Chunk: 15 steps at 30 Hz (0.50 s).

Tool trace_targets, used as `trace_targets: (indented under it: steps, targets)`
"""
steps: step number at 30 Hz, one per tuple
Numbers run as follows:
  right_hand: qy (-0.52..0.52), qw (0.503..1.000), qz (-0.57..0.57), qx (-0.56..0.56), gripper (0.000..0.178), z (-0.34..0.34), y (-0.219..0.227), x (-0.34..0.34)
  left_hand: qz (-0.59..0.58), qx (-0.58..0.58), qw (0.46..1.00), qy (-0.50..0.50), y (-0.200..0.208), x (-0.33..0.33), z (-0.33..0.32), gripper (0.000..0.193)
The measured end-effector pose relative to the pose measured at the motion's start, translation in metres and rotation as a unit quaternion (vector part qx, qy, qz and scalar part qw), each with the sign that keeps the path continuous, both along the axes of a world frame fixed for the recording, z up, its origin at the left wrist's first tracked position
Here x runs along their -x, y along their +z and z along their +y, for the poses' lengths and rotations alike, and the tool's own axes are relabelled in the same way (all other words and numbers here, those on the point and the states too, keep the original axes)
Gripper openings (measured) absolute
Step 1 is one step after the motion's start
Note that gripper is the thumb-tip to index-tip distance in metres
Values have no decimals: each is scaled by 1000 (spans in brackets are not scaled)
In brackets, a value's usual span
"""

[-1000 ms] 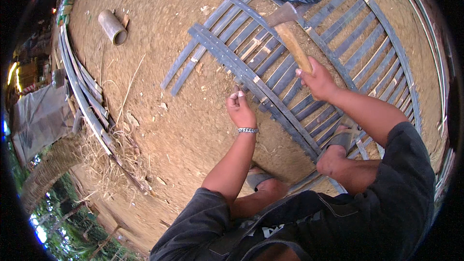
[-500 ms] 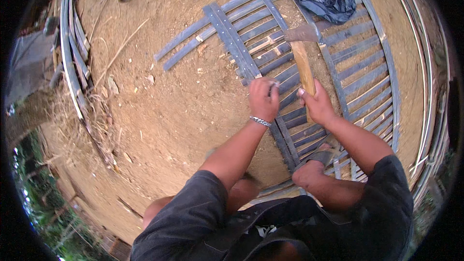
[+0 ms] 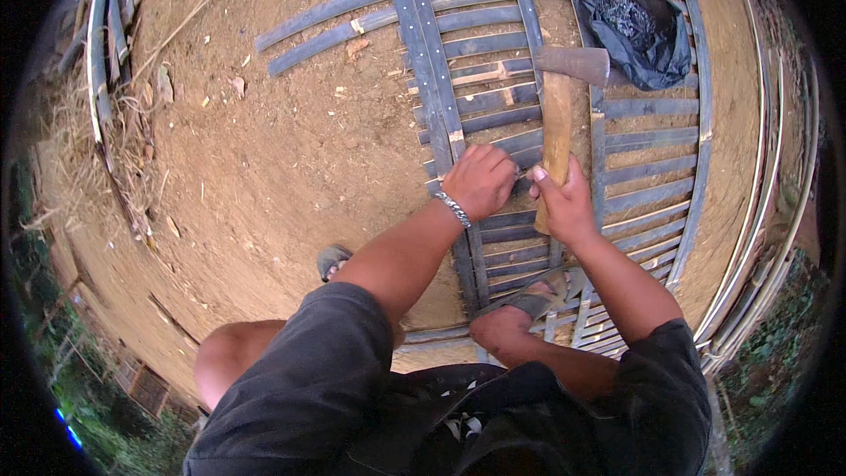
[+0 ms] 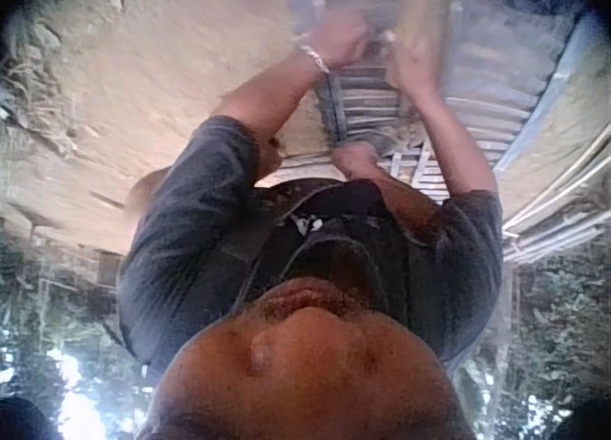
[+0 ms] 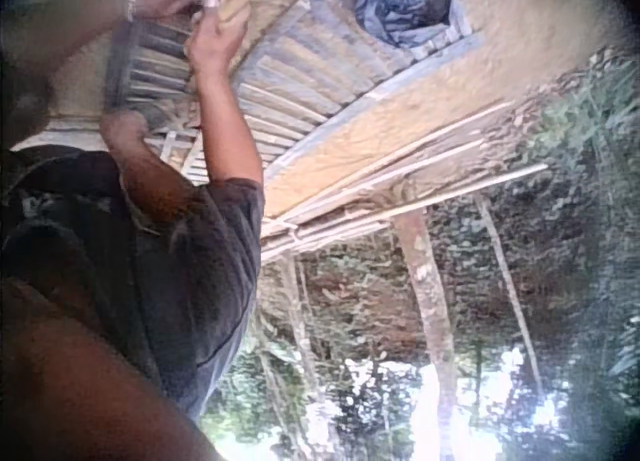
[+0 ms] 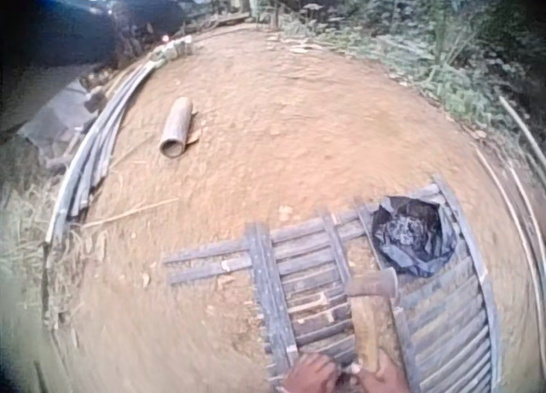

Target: The person hammers nails into a bamboo lattice structure using a wooden mallet. They repeatedly pick up nails from a black plastic bag and drive them into the bamboo frame to secure the pieces together.

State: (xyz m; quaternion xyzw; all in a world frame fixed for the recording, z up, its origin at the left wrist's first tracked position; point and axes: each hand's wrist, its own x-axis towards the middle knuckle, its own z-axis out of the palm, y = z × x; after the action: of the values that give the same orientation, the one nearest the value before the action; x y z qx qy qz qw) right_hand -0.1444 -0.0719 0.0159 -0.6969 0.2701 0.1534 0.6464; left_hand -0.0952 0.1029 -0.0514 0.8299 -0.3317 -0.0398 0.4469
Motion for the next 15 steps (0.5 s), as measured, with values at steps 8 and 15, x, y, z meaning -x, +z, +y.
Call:
trace_targets:
  steps: [8, 15]
  targets:
    - [105, 993, -20, 45, 21, -13, 11, -32, 21, 52, 997, 53, -3, -1, 7, 23]
    - [111, 994, -11, 0, 30, -16, 17, -20, 37, 18, 883, 468, 7, 2, -27, 8]
